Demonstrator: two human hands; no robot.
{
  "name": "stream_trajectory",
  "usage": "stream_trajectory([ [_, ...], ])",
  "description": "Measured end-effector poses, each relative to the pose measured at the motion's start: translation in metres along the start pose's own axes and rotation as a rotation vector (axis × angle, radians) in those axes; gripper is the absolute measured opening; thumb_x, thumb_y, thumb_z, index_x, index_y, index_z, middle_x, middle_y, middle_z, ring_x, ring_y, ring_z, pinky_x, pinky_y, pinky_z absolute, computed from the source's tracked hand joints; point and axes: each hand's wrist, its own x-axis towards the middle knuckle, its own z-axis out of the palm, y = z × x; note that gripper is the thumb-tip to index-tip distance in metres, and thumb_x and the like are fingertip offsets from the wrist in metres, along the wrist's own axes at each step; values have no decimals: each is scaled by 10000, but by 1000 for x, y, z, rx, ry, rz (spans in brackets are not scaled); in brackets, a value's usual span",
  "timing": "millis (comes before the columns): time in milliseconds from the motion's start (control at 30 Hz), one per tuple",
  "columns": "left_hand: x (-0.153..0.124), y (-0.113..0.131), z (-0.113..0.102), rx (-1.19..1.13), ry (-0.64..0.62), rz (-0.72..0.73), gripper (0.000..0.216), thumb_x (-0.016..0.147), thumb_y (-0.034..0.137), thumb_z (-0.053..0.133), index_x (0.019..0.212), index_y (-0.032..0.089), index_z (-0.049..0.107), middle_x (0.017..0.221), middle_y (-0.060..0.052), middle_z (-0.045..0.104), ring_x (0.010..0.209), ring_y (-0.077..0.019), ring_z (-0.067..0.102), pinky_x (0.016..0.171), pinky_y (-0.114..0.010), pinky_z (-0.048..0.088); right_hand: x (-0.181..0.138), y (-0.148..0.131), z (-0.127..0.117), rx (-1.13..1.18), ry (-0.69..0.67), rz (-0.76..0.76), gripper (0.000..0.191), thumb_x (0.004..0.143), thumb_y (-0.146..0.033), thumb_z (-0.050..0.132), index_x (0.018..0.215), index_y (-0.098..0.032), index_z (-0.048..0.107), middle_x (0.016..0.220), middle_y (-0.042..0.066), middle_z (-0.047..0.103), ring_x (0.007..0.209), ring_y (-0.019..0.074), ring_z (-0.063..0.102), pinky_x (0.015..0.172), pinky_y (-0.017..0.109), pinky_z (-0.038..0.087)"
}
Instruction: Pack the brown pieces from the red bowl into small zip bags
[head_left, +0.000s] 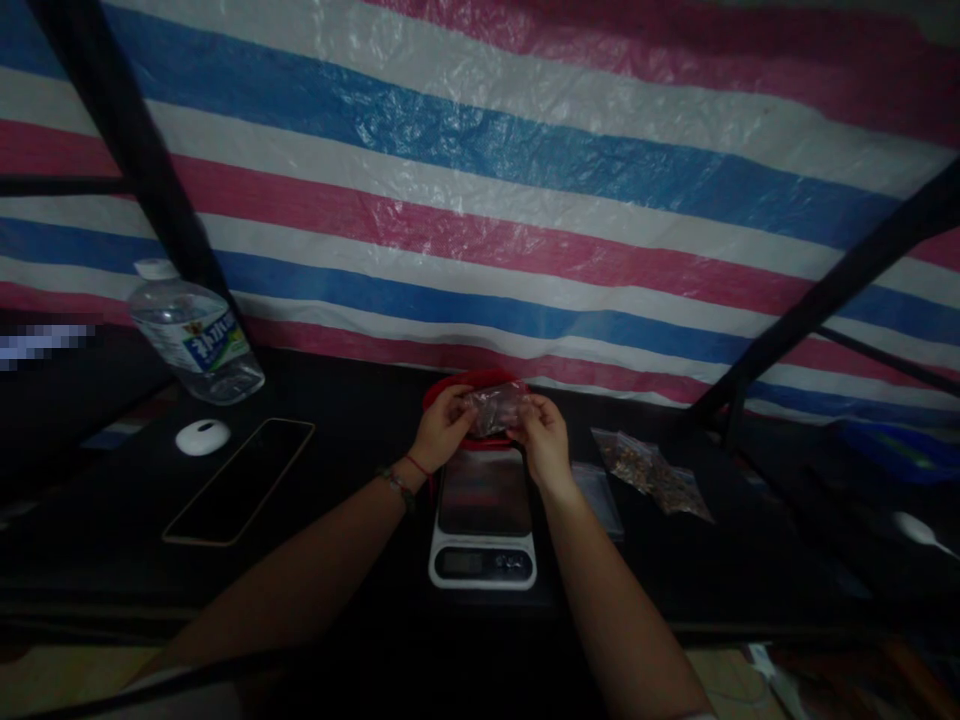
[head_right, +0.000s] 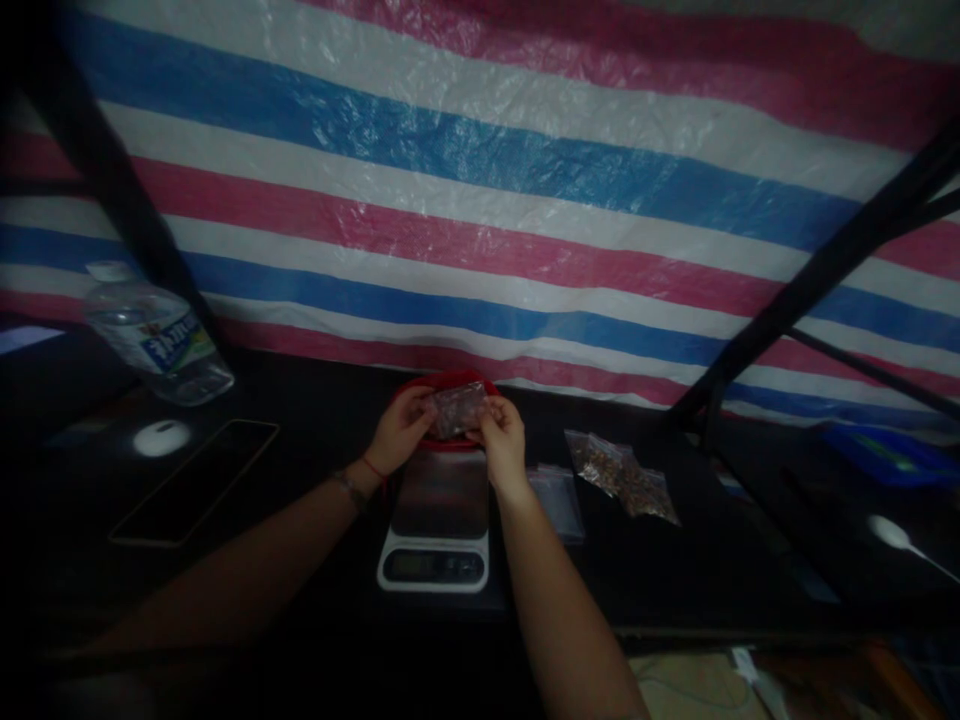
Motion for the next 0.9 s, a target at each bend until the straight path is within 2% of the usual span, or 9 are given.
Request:
stream_trajectory([
  [100,0,-1,-1,10,-18,-18,366,796,322,606,1111,155,525,808,-18,584,657,-118,599,603,-239,520,2,-1,-4,-89,-10,-37,258,735,-421,641,825,-182,602,594,-33,578,468,98,509,400,196,374],
  [200,1,-1,-1,18,-8,9,356,811,312,585,1127,165,512,823,-14,577,637,-104,588,580,-225,507,6,2,-8,-177,9,-97,261,744,-424,624,710,-165,616,574,-19,571,490,105,497,444,214,387],
  [333,1,0,-2,14,4,41,411,815,306,590,1192,182,481,922,-39,609,739,-124,621,654,-248,528,9,6,-9,-192,-9,-63,308,763,-406,572,950,-176,654,718,15,658,566,138,562,498,243,441],
  [400,2,0,-2,8,-16,30,469,806,301,607,1235,174,465,950,-54,629,817,-146,637,713,-268,535,9,7,-9,-166,-25,-52,333,756,-394,580,1002,-179,649,743,15,667,578,140,571,516,246,451],
  [600,4,-6,-2,28,-9,-14,427,771,319,648,1155,161,548,879,-40,646,794,-153,649,723,-282,540,11,5,-14,-253,-15,-111,268,740,-421,627,720,-158,672,612,-1,629,537,123,539,526,232,423],
  [700,2,-7,-1,22,-8,-16,434,773,323,653,1165,165,553,885,-42,643,785,-154,650,713,-282,542,10,-3,-17,-324,-32,-86,284,735,-437,634,746,-159,689,612,4,646,478,110,510,466,223,391],
  [800,1,-5,-2,15,-54,29,486,807,317,625,1253,172,498,928,-56,649,816,-159,655,732,-288,543,4,-20,-26,-383,-65,-37,308,734,-465,637,803,-169,688,619,0,657,399,94,455,387,217,335],
  [900,0,-3,-4,59,-76,106,491,850,304,575,1306,176,448,1003,-79,650,878,-163,652,787,-304,537,-3,-43,-51,-353,12,-43,313,738,-488,635,809,-183,644,733,27,694,509,133,572,427,225,422],
])
